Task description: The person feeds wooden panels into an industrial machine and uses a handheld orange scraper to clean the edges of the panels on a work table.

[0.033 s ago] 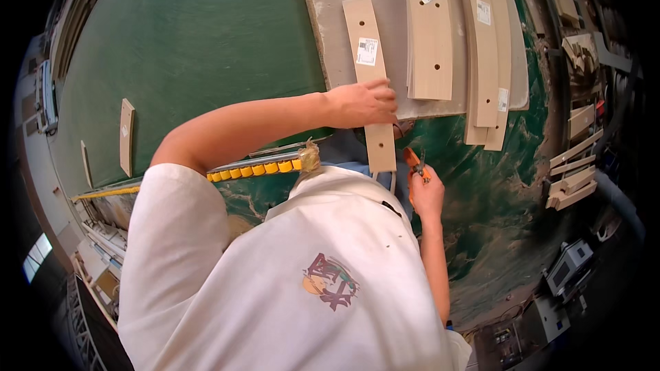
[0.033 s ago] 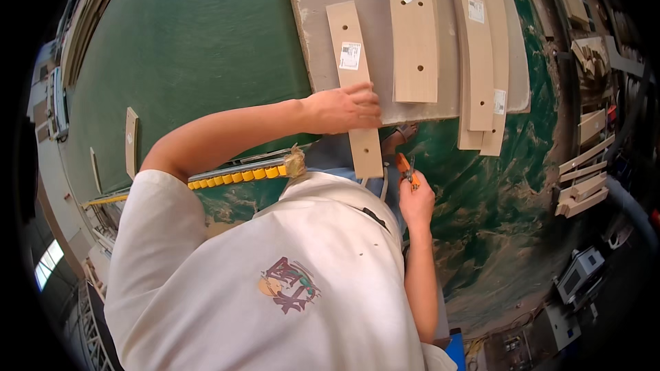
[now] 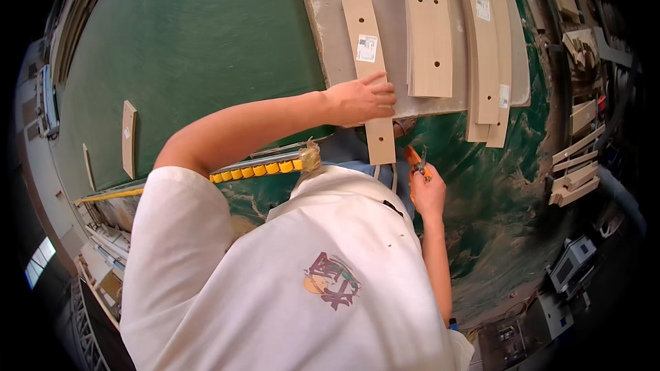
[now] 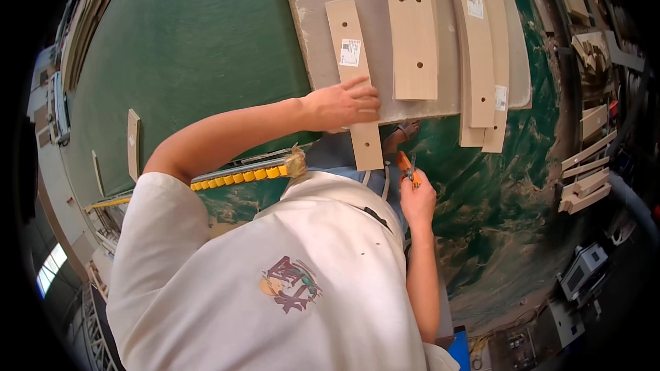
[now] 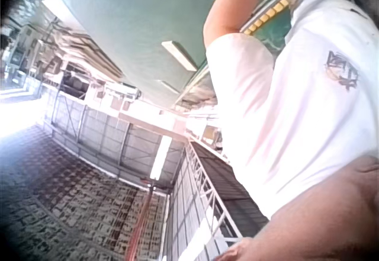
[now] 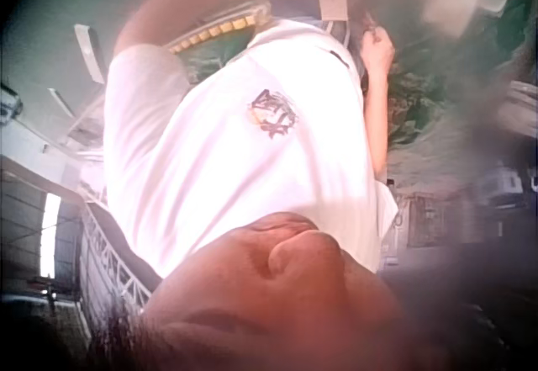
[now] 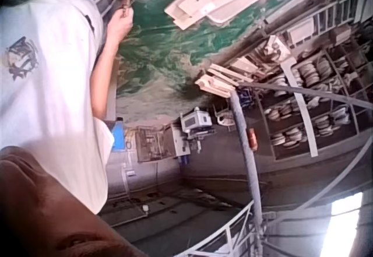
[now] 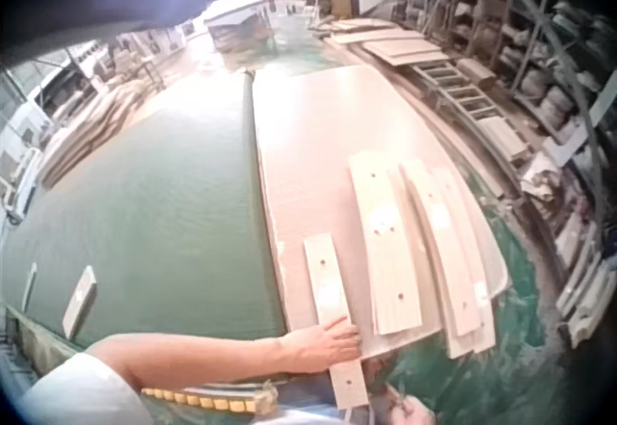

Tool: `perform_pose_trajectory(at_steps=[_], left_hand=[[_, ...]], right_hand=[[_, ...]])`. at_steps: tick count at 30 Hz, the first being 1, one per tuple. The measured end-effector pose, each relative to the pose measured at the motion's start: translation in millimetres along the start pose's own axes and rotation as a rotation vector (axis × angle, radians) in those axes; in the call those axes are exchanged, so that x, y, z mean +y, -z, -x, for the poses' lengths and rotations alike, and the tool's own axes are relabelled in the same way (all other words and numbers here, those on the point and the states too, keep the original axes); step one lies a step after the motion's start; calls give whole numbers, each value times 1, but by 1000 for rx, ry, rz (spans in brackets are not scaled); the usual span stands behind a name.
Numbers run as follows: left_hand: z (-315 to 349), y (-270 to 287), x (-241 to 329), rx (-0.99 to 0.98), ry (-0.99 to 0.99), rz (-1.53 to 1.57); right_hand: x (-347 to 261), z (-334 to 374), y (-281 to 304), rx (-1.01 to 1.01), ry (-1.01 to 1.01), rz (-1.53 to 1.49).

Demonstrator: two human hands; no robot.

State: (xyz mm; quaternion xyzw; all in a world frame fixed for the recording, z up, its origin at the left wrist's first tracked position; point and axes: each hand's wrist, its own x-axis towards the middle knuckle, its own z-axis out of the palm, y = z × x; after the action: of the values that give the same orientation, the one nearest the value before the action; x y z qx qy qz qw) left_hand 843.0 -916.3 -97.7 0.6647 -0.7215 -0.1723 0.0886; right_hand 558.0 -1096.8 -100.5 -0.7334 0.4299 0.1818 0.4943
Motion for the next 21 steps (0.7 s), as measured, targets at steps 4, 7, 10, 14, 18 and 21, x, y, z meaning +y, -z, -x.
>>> perform_pose_trajectory(at_steps=[4, 7, 10, 14, 18, 21], left_hand=[[-6, -8, -12, 52, 174, 23], [-23, -16, -24, 294, 463, 96], [-51, -33, -38, 773, 787, 127], [-70, -49, -39, 814, 863, -80], [-71, -53, -39, 795, 888, -101], [-71, -52, -36, 791, 894, -103]], right_hand=[[4, 5, -7, 79, 88, 59], [-13, 14, -6, 59, 117, 107], [-25, 17, -6, -24, 146, 236], [-30, 23, -15, -60, 163, 296], [-32, 24, -19, -87, 143, 320], [-36, 31, -19, -94, 130, 355]])
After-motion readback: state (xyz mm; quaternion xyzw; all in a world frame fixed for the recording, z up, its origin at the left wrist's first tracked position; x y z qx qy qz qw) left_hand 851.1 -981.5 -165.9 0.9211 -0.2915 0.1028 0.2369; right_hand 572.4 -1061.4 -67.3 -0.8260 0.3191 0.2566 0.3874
